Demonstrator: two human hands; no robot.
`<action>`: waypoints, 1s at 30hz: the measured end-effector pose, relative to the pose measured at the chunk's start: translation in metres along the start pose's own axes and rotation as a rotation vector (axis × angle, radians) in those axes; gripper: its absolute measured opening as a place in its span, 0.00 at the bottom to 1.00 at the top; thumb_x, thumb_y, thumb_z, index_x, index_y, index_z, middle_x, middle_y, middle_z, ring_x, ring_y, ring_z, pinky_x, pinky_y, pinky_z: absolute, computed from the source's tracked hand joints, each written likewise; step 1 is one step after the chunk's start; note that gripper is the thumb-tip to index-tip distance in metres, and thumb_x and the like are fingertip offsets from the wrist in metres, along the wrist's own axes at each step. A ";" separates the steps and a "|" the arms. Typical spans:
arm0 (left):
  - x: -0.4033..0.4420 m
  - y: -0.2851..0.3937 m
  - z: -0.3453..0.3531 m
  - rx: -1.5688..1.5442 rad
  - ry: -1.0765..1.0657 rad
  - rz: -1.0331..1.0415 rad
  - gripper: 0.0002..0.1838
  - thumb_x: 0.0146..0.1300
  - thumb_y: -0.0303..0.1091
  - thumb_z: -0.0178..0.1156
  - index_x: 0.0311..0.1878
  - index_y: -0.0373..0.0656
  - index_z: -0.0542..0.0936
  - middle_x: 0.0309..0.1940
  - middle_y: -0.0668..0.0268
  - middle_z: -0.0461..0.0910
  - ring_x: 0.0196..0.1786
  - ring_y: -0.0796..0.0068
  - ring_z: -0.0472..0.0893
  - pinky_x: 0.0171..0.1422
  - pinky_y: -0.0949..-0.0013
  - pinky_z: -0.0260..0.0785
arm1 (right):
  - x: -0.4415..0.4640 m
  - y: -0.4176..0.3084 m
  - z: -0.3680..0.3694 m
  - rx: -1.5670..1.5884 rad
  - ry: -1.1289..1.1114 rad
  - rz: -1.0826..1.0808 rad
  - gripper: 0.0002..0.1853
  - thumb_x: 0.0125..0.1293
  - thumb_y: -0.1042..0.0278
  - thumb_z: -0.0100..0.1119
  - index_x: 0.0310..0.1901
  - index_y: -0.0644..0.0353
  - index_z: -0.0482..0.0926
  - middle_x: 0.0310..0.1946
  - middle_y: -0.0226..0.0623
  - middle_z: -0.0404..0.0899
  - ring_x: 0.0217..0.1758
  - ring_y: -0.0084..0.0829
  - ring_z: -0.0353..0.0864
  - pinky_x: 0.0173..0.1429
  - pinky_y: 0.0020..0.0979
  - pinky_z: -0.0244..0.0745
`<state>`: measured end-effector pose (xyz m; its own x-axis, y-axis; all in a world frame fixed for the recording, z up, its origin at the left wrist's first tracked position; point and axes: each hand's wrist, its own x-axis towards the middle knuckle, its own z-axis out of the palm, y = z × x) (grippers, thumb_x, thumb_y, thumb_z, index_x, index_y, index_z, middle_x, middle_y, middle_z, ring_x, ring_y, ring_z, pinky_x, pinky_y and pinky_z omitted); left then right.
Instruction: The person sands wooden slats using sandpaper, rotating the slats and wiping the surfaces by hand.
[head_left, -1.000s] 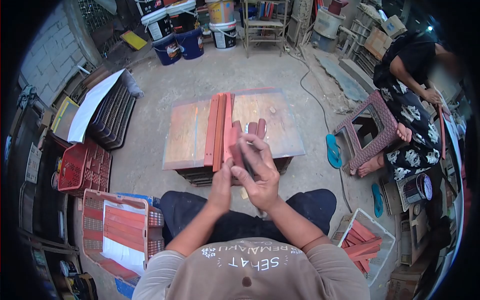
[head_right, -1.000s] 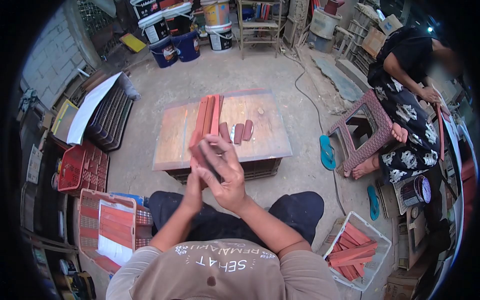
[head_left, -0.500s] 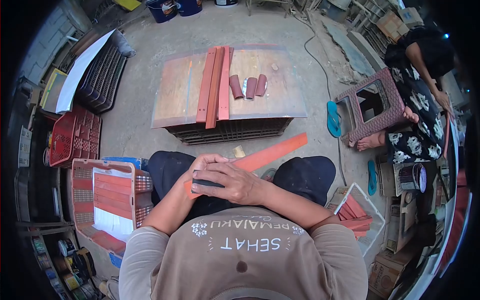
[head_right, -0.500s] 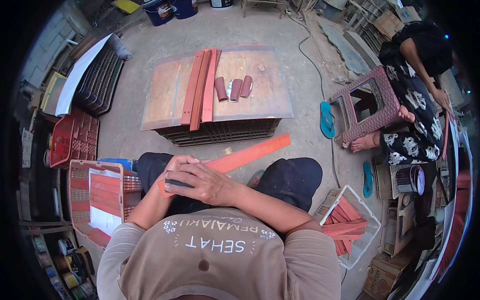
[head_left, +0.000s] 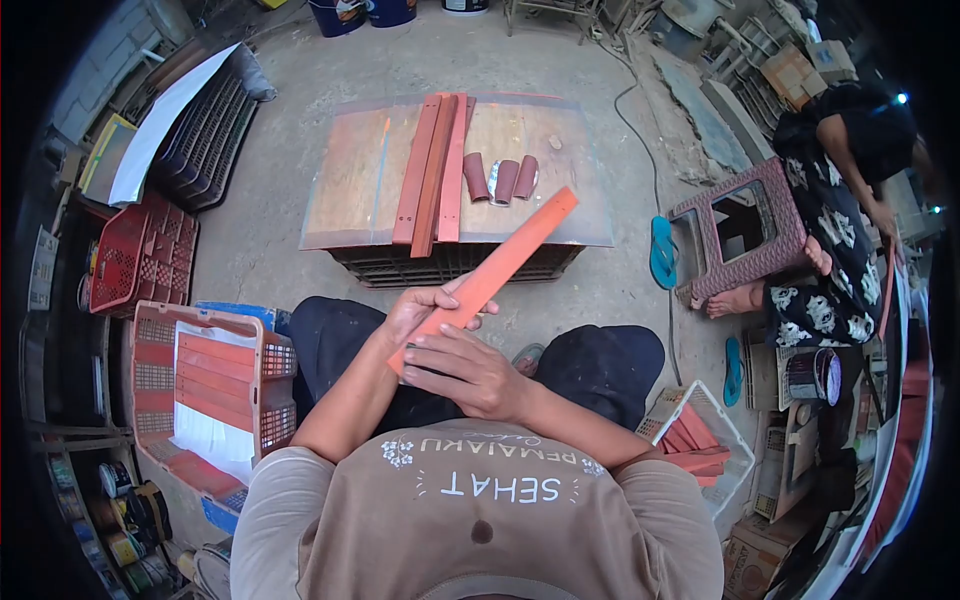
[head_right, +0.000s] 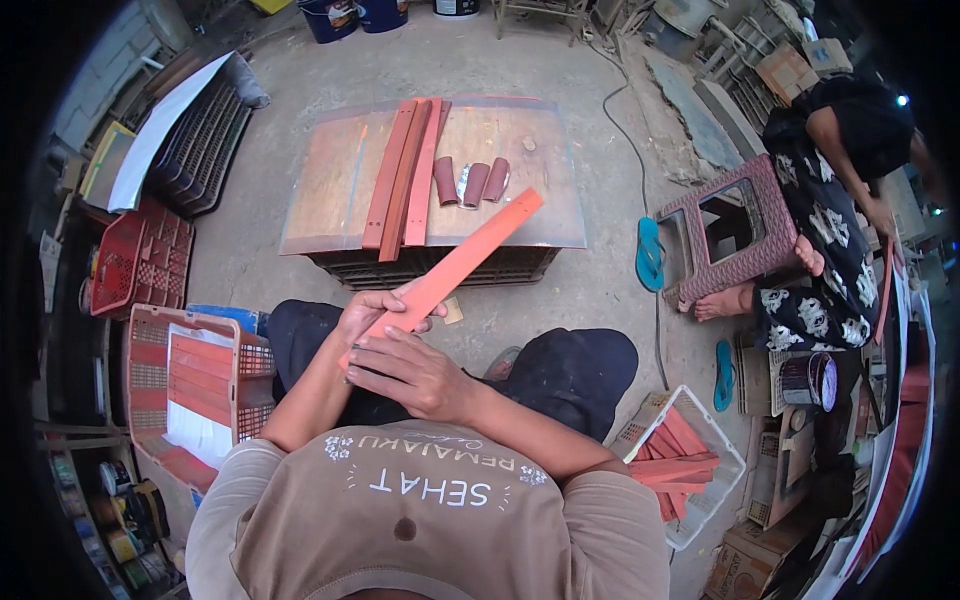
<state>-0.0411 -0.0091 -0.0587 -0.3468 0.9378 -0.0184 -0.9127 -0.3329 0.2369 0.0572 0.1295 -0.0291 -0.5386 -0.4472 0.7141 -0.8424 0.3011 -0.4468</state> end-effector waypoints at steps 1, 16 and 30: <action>-0.003 0.001 -0.004 0.040 0.086 0.032 0.42 0.48 0.28 0.51 0.72 0.36 0.56 0.54 0.46 0.71 0.49 0.62 0.75 0.57 0.65 0.71 | -0.002 -0.001 -0.003 0.054 0.049 0.023 0.24 0.53 0.80 0.56 0.55 0.62 0.77 0.56 0.44 0.76 0.64 0.42 0.72 0.68 0.48 0.64; -0.032 -0.012 0.020 0.063 0.266 -0.085 0.44 0.45 0.20 0.48 0.72 0.47 0.55 0.34 0.55 0.67 0.23 0.75 0.67 0.21 0.77 0.64 | -0.047 0.054 -0.010 -0.449 0.038 0.359 0.30 0.50 0.88 0.49 0.59 0.65 0.75 0.61 0.47 0.73 0.68 0.45 0.68 0.71 0.50 0.60; -0.069 -0.010 0.026 -0.015 0.280 -0.177 0.46 0.38 0.19 0.49 0.71 0.41 0.56 0.31 0.53 0.67 0.21 0.74 0.67 0.17 0.76 0.61 | -0.066 0.075 -0.029 -0.462 0.073 0.317 0.33 0.48 0.90 0.45 0.59 0.62 0.76 0.61 0.45 0.73 0.68 0.43 0.69 0.72 0.50 0.60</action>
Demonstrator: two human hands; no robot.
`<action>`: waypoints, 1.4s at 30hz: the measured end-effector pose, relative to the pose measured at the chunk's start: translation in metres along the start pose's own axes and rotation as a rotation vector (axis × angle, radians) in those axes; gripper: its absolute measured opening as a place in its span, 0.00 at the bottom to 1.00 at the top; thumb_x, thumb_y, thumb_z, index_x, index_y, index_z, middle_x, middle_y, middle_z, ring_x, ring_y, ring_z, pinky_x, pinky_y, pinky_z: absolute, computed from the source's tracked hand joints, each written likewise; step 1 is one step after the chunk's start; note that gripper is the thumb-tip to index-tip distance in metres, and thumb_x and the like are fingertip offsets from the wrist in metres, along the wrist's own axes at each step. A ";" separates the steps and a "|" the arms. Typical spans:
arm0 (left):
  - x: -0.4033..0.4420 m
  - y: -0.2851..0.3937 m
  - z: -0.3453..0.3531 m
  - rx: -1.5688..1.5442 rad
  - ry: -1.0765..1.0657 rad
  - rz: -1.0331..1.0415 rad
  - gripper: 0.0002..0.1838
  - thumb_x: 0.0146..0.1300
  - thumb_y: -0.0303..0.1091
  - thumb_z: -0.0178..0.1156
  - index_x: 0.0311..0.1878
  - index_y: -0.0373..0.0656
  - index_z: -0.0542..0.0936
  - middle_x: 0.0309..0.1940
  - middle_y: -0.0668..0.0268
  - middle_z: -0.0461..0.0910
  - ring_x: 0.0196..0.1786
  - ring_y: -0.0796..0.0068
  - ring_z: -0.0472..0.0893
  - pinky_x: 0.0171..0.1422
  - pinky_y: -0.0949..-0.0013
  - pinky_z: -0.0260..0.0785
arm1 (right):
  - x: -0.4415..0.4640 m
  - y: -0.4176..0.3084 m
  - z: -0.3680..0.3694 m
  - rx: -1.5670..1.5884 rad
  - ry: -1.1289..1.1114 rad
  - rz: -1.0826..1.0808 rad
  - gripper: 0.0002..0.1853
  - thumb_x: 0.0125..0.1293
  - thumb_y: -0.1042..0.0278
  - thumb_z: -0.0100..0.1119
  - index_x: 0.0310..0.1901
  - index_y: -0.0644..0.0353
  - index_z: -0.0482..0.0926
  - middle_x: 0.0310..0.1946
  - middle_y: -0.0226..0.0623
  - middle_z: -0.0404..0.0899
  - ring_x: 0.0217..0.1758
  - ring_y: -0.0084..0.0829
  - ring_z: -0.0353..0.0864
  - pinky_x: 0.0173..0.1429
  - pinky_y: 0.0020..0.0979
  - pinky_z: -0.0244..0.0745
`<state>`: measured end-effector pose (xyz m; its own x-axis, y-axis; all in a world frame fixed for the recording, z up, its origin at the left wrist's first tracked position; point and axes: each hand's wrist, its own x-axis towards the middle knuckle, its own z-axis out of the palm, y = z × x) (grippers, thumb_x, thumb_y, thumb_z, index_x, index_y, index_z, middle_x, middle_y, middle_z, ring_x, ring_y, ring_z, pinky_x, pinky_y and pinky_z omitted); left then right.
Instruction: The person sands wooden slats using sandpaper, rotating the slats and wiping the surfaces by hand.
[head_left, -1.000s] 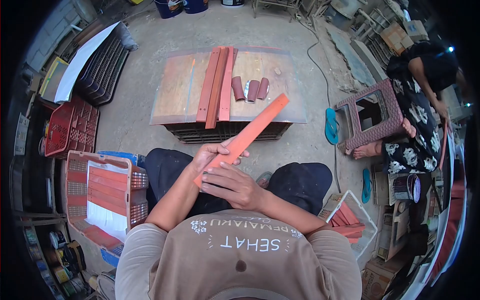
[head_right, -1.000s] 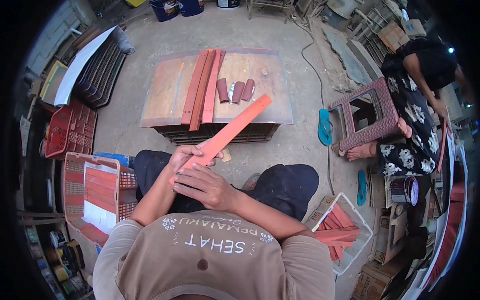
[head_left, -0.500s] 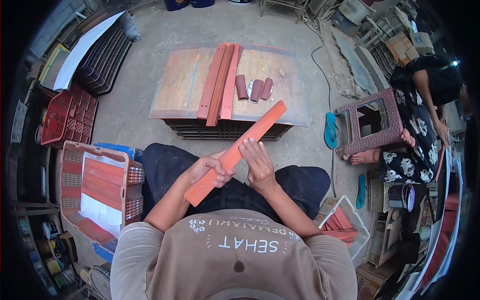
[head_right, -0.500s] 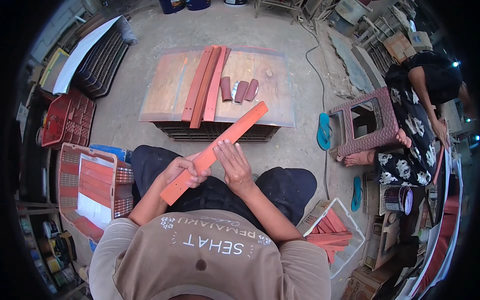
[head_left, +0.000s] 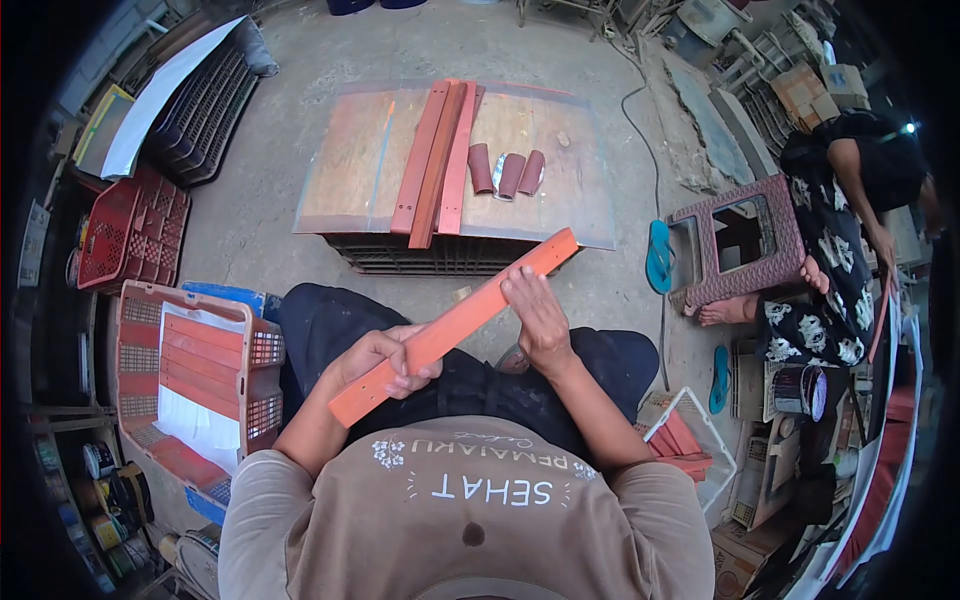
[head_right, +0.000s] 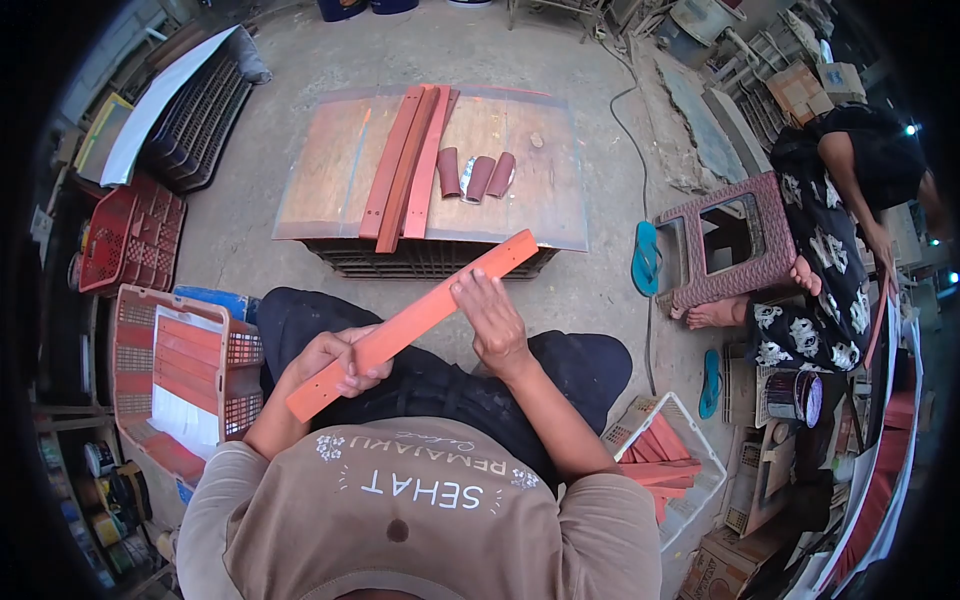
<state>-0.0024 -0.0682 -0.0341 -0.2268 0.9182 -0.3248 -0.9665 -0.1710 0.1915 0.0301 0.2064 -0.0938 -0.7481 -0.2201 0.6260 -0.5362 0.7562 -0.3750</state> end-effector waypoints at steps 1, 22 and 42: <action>-0.003 -0.001 -0.001 -0.006 0.002 -0.008 0.47 0.38 0.19 0.49 0.71 0.41 0.56 0.31 0.53 0.67 0.21 0.74 0.67 0.17 0.75 0.61 | -0.001 0.004 -0.002 -0.029 0.002 0.000 0.32 0.48 0.91 0.44 0.58 0.63 0.76 0.60 0.46 0.74 0.68 0.44 0.69 0.72 0.49 0.61; -0.025 -0.009 0.006 0.003 0.057 -0.042 0.47 0.40 0.16 0.50 0.72 0.45 0.55 0.32 0.56 0.68 0.22 0.76 0.68 0.19 0.77 0.63 | -0.012 0.036 -0.011 -0.109 0.039 0.136 0.27 0.50 0.87 0.52 0.55 0.62 0.78 0.58 0.50 0.73 0.63 0.49 0.73 0.67 0.47 0.66; -0.027 -0.012 0.003 0.029 0.068 -0.038 0.47 0.39 0.16 0.49 0.71 0.46 0.56 0.32 0.54 0.67 0.22 0.75 0.68 0.20 0.76 0.62 | -0.010 -0.002 0.003 -0.097 0.098 0.133 0.31 0.45 0.89 0.52 0.56 0.64 0.77 0.57 0.44 0.72 0.57 0.46 0.69 0.60 0.41 0.67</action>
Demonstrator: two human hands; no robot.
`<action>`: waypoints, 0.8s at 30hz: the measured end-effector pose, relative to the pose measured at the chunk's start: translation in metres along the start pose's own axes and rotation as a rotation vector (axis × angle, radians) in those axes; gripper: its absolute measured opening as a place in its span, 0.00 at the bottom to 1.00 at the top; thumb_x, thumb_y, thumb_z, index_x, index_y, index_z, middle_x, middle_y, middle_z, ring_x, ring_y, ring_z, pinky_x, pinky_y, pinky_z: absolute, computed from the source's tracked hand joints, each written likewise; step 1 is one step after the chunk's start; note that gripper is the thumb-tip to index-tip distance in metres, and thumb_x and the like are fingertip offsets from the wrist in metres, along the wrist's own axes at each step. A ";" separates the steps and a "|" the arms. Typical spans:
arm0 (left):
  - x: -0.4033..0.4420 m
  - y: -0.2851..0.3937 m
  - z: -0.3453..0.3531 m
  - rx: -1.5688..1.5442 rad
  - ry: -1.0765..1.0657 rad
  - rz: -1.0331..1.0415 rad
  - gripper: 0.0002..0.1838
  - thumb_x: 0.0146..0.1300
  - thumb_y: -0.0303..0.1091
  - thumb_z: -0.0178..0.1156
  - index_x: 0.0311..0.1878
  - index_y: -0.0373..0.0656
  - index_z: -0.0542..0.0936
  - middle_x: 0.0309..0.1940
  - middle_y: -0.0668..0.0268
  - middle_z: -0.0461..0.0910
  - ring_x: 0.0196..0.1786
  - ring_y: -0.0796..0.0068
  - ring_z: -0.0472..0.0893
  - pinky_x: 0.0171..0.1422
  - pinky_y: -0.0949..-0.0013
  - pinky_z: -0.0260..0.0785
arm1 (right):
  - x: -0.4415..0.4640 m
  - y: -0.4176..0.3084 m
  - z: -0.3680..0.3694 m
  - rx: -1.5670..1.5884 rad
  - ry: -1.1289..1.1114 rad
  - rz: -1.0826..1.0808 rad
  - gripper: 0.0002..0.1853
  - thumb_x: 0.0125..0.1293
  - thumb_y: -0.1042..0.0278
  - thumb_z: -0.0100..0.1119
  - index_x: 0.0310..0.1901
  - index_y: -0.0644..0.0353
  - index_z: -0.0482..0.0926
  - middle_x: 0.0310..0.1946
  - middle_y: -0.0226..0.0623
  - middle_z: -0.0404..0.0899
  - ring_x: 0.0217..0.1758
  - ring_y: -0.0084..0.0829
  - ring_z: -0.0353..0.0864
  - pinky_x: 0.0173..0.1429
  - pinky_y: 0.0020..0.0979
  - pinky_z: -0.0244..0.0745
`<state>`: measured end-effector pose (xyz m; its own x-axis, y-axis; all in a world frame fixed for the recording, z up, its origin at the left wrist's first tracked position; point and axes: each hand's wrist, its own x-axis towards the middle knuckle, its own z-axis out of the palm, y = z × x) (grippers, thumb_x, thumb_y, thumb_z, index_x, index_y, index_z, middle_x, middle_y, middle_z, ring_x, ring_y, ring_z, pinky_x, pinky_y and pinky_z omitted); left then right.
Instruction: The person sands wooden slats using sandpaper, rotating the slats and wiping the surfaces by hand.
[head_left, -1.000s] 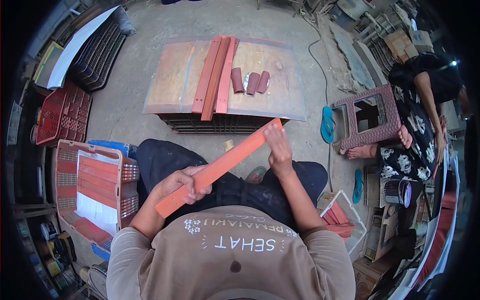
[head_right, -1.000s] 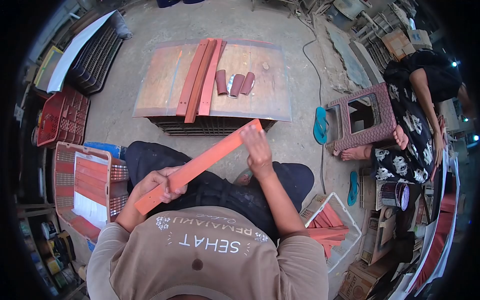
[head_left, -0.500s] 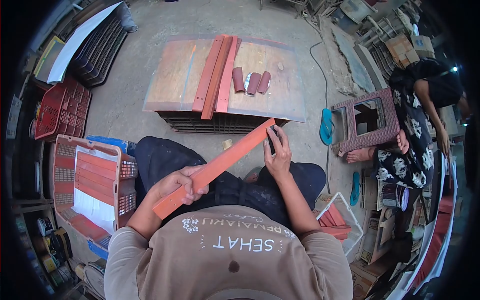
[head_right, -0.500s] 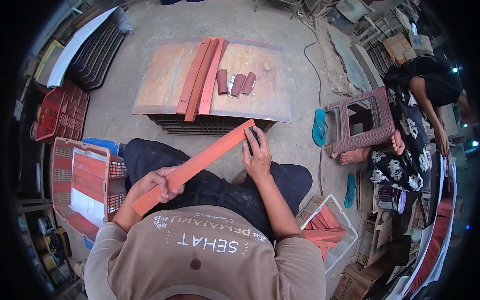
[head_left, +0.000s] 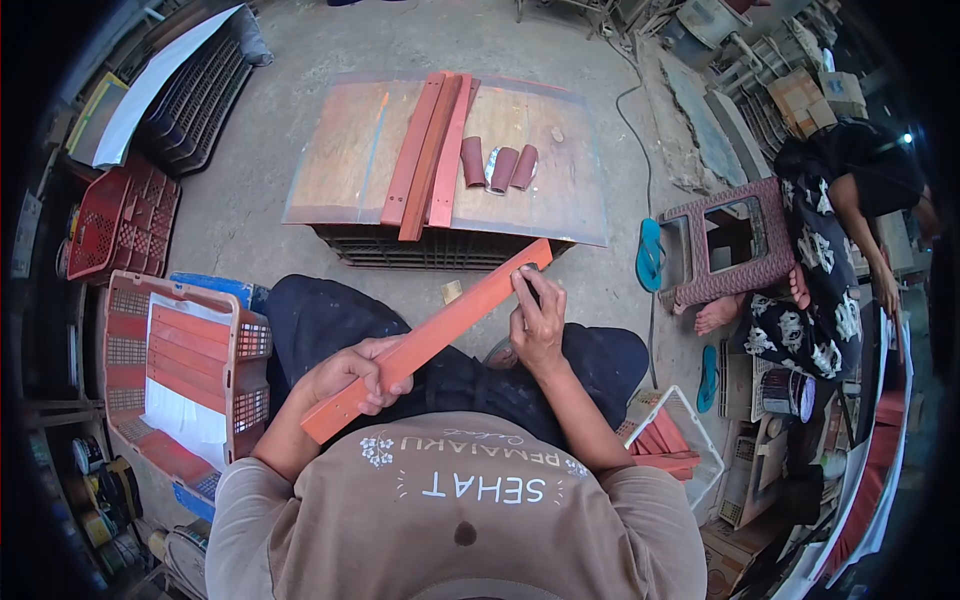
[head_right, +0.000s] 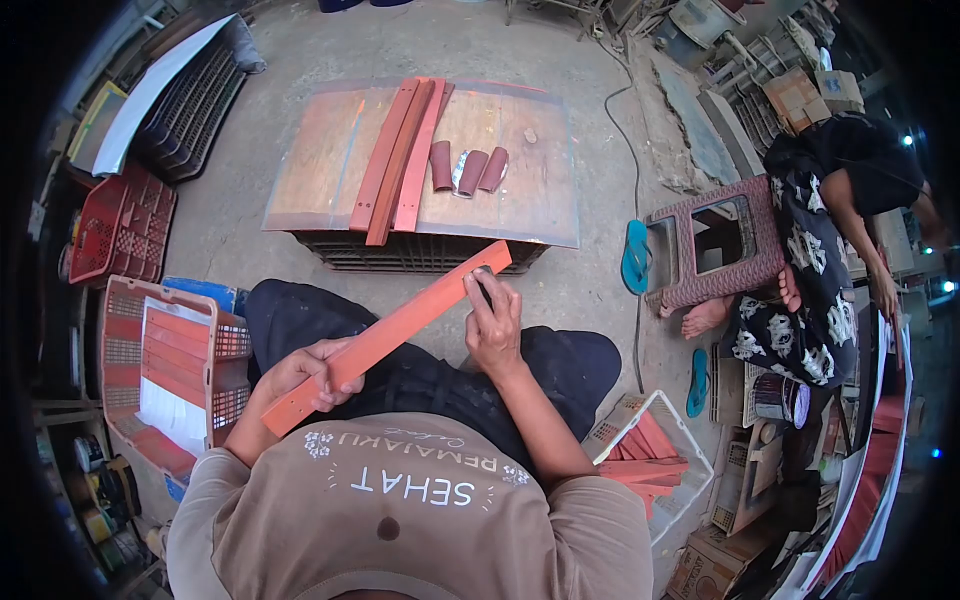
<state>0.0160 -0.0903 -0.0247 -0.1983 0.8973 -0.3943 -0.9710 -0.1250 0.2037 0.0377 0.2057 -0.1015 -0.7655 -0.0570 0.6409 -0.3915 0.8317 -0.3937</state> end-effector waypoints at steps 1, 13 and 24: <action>0.000 0.000 0.001 0.021 0.000 -0.003 0.47 0.39 0.16 0.49 0.71 0.46 0.56 0.32 0.55 0.67 0.22 0.75 0.68 0.20 0.76 0.62 | -0.001 0.008 0.002 -0.030 0.005 0.040 0.31 0.45 0.89 0.52 0.56 0.64 0.77 0.57 0.43 0.72 0.56 0.46 0.69 0.60 0.41 0.66; 0.004 -0.007 0.000 0.020 0.035 -0.016 0.49 0.40 0.15 0.47 0.73 0.49 0.55 0.31 0.58 0.68 0.21 0.78 0.67 0.20 0.78 0.63 | 0.008 0.023 0.006 -0.079 0.048 0.153 0.31 0.47 0.90 0.50 0.56 0.63 0.78 0.53 0.46 0.74 0.54 0.47 0.73 0.60 0.41 0.66; 0.003 -0.011 0.000 0.065 0.055 0.023 0.50 0.36 0.15 0.48 0.73 0.45 0.55 0.31 0.57 0.68 0.21 0.77 0.68 0.20 0.77 0.64 | 0.006 0.011 0.006 -0.037 0.026 0.099 0.30 0.46 0.89 0.51 0.56 0.65 0.77 0.53 0.45 0.74 0.53 0.47 0.71 0.60 0.42 0.65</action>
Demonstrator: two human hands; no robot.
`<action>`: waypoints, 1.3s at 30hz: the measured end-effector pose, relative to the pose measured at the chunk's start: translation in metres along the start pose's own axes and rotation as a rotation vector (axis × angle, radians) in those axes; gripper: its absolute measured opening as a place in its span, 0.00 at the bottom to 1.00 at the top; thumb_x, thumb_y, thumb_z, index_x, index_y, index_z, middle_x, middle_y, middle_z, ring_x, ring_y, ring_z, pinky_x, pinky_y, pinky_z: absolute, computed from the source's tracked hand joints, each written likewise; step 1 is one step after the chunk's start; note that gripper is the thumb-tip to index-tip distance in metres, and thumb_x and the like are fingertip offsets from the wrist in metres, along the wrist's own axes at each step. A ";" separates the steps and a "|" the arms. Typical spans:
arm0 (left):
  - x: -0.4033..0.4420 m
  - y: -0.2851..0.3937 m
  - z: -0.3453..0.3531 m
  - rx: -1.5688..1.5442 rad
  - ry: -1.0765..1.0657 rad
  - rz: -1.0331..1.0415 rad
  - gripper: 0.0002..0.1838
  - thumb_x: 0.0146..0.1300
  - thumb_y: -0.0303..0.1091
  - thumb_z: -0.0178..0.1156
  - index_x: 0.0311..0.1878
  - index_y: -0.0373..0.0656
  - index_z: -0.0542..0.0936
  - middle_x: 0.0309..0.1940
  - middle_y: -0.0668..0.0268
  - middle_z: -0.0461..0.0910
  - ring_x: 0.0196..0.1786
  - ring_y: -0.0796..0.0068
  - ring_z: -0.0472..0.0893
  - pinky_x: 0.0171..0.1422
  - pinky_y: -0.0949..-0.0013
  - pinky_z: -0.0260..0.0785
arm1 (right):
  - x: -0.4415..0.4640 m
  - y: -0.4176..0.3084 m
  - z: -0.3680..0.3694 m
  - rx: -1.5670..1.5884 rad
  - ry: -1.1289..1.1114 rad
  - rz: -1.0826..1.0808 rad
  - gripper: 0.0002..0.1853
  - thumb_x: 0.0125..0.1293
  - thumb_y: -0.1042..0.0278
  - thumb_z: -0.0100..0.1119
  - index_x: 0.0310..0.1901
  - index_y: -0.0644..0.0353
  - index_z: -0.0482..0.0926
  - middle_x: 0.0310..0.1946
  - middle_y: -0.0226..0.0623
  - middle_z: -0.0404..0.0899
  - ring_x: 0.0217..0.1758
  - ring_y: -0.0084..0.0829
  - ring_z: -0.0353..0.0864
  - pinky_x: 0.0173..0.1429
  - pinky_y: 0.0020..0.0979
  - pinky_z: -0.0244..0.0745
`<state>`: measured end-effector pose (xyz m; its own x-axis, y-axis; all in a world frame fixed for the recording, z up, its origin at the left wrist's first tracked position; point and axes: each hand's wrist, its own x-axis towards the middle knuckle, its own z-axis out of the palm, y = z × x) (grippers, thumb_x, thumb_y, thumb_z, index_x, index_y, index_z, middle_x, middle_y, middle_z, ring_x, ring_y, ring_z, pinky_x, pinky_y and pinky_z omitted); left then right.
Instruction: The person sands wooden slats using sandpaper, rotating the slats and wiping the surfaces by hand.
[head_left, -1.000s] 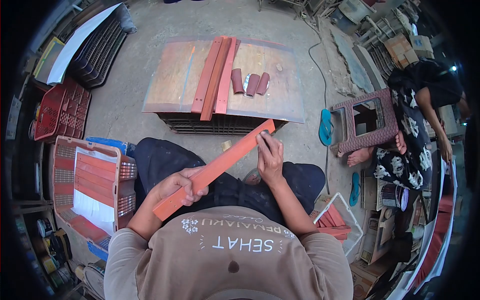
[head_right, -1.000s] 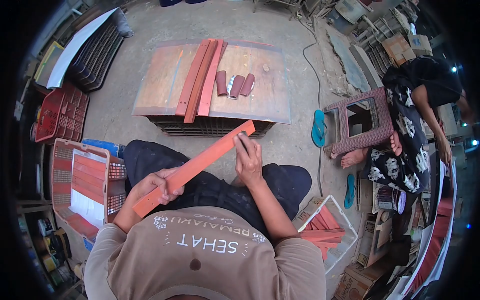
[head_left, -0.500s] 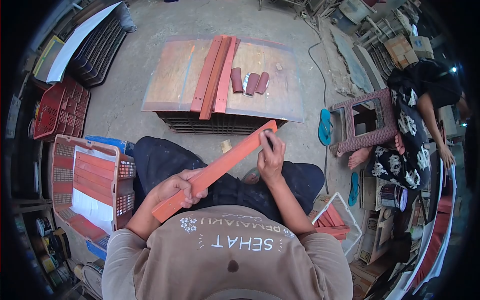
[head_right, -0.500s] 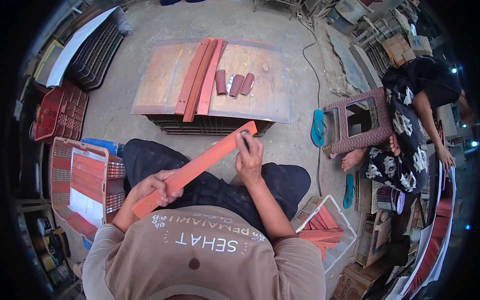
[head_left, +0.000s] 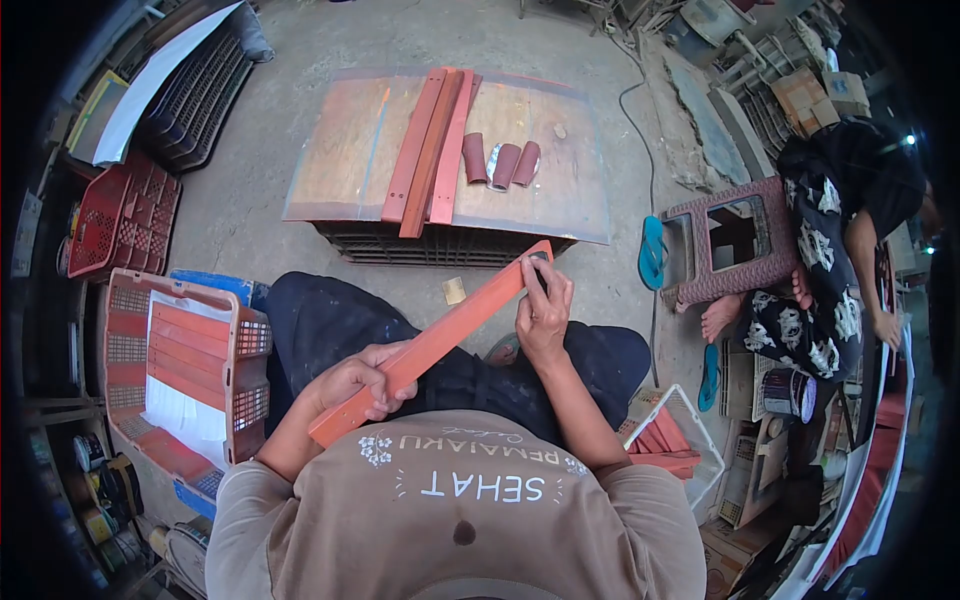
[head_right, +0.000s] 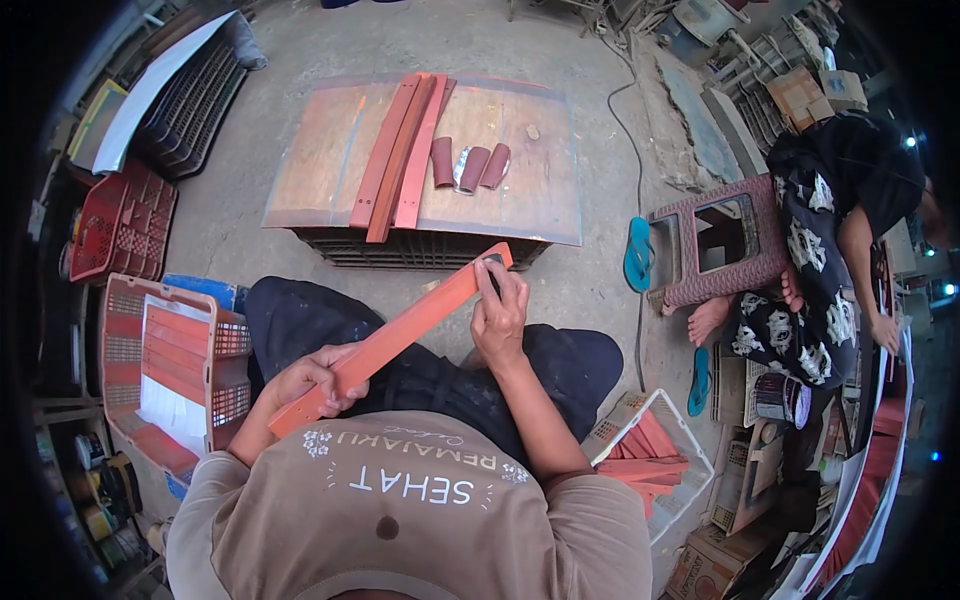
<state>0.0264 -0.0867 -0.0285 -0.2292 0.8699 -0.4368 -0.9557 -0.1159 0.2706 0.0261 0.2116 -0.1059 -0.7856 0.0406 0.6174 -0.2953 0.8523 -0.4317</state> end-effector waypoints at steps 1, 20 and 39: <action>0.000 0.000 0.002 0.009 0.022 0.006 0.50 0.36 0.16 0.49 0.73 0.44 0.56 0.31 0.56 0.68 0.21 0.76 0.68 0.20 0.77 0.64 | 0.002 0.003 0.001 -0.013 0.000 0.013 0.30 0.46 0.89 0.51 0.56 0.65 0.77 0.53 0.44 0.74 0.53 0.47 0.71 0.60 0.42 0.65; 0.004 -0.003 0.024 0.411 0.188 0.070 0.51 0.36 0.14 0.45 0.74 0.47 0.59 0.25 0.68 0.66 0.16 0.85 0.65 0.18 0.81 0.59 | 0.014 0.034 -0.002 0.240 0.092 0.441 0.32 0.48 0.86 0.50 0.59 0.59 0.77 0.54 0.46 0.73 0.59 0.45 0.70 0.64 0.39 0.64; 0.006 -0.006 0.055 1.304 0.520 0.145 0.48 0.39 0.20 0.52 0.73 0.49 0.60 0.47 0.45 0.80 0.40 0.54 0.82 0.51 0.67 0.70 | 0.012 0.012 -0.007 -0.061 -0.070 0.066 0.31 0.45 0.88 0.50 0.56 0.62 0.78 0.52 0.45 0.75 0.52 0.46 0.72 0.60 0.41 0.65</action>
<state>0.0409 -0.0547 0.0147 -0.6238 0.5818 -0.5220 -0.1291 0.5819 0.8029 0.0173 0.2254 -0.0994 -0.8391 0.0632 0.5403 -0.2095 0.8790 -0.4282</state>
